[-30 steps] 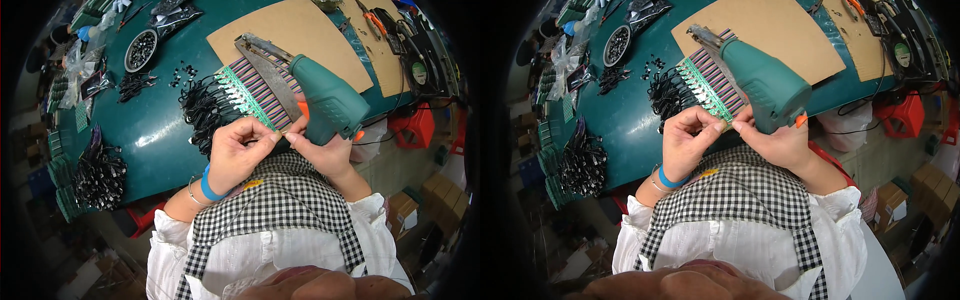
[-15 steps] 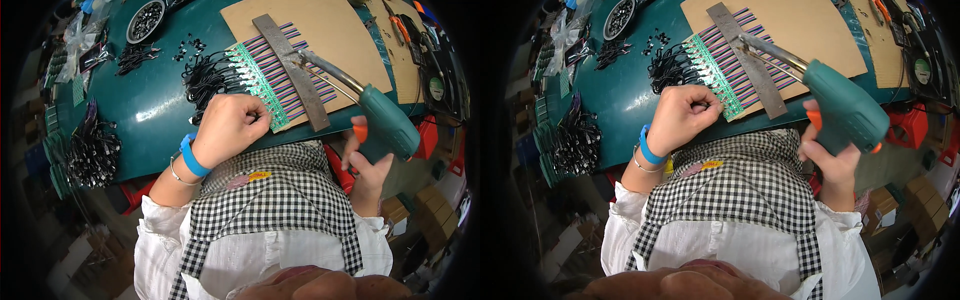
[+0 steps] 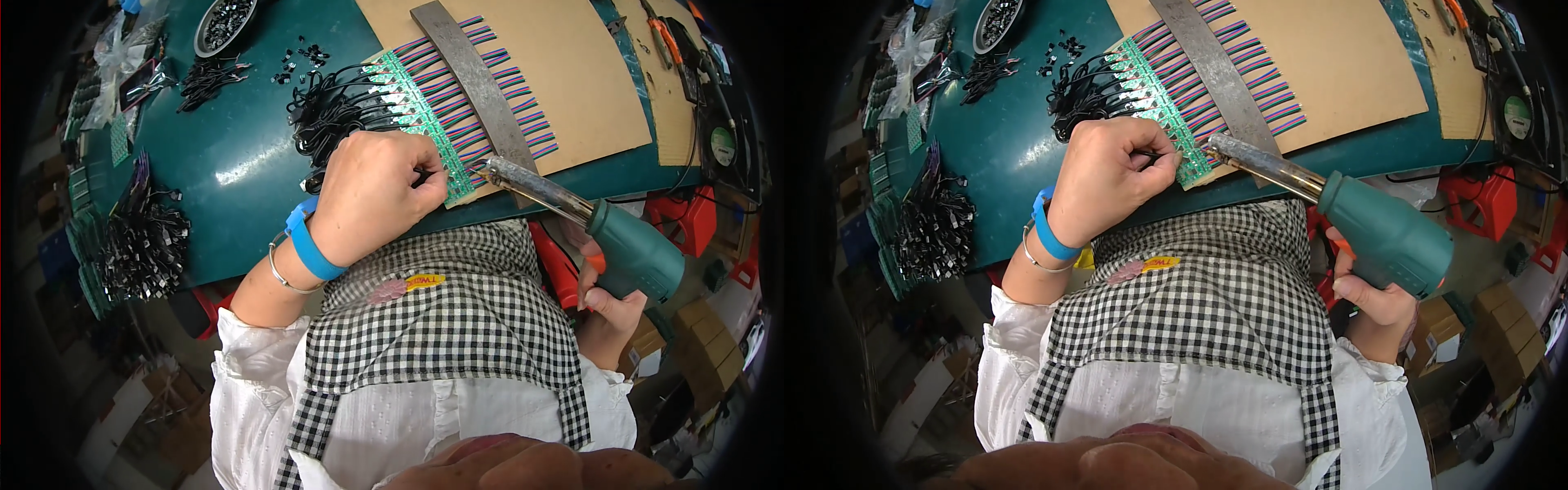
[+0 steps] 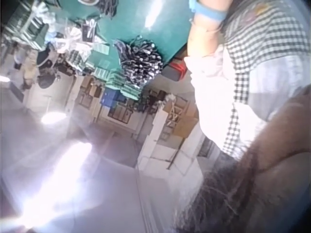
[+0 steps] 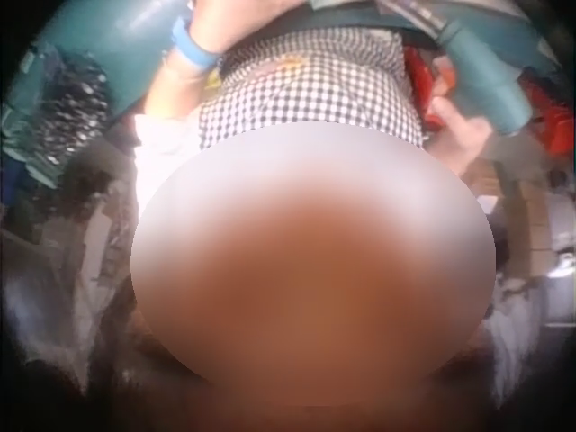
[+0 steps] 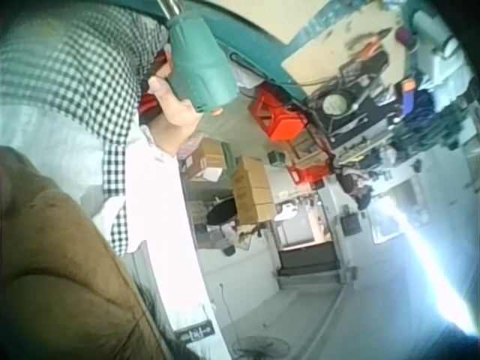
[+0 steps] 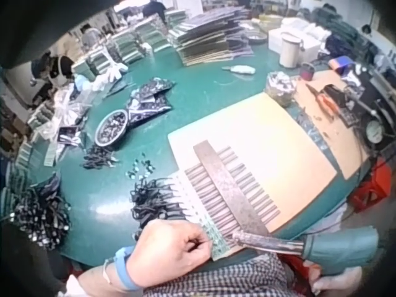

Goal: The person solders electronic wire harnesses onto printed circuit boards using a hand soldering gun and solder wire.

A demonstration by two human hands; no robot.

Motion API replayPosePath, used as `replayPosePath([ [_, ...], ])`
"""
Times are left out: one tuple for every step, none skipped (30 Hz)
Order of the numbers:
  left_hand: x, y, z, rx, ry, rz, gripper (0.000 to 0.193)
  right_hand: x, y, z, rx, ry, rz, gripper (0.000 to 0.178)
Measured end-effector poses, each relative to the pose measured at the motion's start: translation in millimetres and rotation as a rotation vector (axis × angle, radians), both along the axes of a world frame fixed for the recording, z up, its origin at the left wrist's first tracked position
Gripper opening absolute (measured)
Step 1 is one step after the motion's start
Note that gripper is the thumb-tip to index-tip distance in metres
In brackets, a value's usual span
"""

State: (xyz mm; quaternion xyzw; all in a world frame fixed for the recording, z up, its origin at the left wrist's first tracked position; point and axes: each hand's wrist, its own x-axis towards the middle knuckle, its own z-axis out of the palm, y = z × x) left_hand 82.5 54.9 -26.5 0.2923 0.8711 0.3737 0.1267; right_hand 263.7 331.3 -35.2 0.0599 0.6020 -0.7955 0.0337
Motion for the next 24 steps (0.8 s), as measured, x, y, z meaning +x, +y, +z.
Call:
replayPosePath([
  [1.3,0.1,-1.0,0.002,0.027,0.005,0.005,0.1,-2.0,0.4,-0.003,-0.001,0.001,0.060],
  [2.5,0.2,-1.7,0.004,0.055,0.010,0.004,-0.1,-4.2,1.5,-0.006,-0.007,-0.018,0.056],
  [3.7,0.9,-1.8,0.001,0.056,0.011,0.004,-0.1,-5.1,1.7,-0.009,-0.013,-0.037,0.053],
  [4.4,1.3,-3.0,0.006,0.091,0.020,0.004,0.1,-5.4,0.3,-0.005,-0.016,-0.037,0.053],
  [4.7,1.4,-3.8,0.011,0.126,0.029,0.004,0.6,-5.6,-2.8,0.042,0.012,-0.030,0.055],
  [5.0,1.2,-4.2,0.014,0.124,0.029,0.004,0.6,-5.7,-4.2,0.088,0.041,-0.022,0.058],
  [6.6,0.8,-2.8,0.009,0.127,0.033,0.003,0.7,-6.3,-3.8,0.085,0.041,-0.020,0.058],
  [7.5,0.6,-1.3,0.004,0.130,0.037,0.003,0.6,-7.5,-3.1,0.087,0.030,-0.036,0.058],
  [7.1,0.2,0.0,0.000,0.131,0.039,0.003,0.4,-8.1,-2.7,0.089,0.018,-0.051,0.059],
  [5.9,-0.5,-2.0,0.018,0.103,0.032,0.003,1.2,-8.2,-3.6,0.093,0.016,-0.054,0.059],
  [4.9,-0.8,-4.0,0.036,0.074,0.026,0.003,1.7,-8.0,-4.7,0.095,0.005,-0.043,0.059],
  [4.5,-0.8,-5.8,0.040,0.072,0.023,0.003,2.3,-8.0,-5.7,0.098,-0.006,-0.033,0.059],
  [4.4,-0.9,-4.3,0.036,0.068,0.021,0.003,2.4,-7.9,-5.5,0.096,-0.006,-0.031,0.059],
  [4.2,-1.0,-3.0,0.032,0.063,0.019,0.003,2.8,-7.9,-5.4,0.087,-0.013,-0.034,0.059],
  [3.9,-0.9,-1.7,0.030,0.062,0.021,0.003,2.9,-7.9,-5.2,0.078,-0.020,-0.038,0.060],
  [3.4,-0.8,-0.9,0.026,0.057,0.018,0.003,2.2,-7.9,-4.8,0.078,-0.021,-0.037,0.060],
  [3.0,-0.9,-0.5,0.021,0.051,0.015,0.003,1.1,-7.9,-4.2,0.079,-0.025,-0.026,0.061],
  [3.0,-0.9,-0.6,0.022,0.049,0.016,0.003,0.4,-8.1,-3.7,0.080,-0.029,-0.014,0.062],
  [2.9,-0.4,-0.9,0.024,0.061,0.011,0.003,0.2,-9.7,-3.6,0.080,-0.031,-0.015,0.062],
  [2.9,0.1,-1.2,0.027,0.073,0.007,0.003,-0.1,-12.2,-3.5,0.077,-0.036,-0.045,0.062],
  [2.8,0.5,-1.6,0.027,0.071,0.006,0.003,0.1,-13.6,-3.6,0.074,-0.041,-0.075,0.062],
  [2.1,0.7,-1.7,0.027,0.077,0.000,0.003,-0.1,-13.2,-3.7,0.074,-0.043,-0.074,0.062],
  [1.5,0.7,-1.6,0.028,0.082,-0.006,0.003,0.1,-12.5,-4.0,0.058,-0.041,-0.068,0.061],
  [1.1,0.5,-1.5,0.028,0.080,-0.005,0.003,0.1,-12.1,-4.2,0.041,-0.040,-0.062,0.061],
])
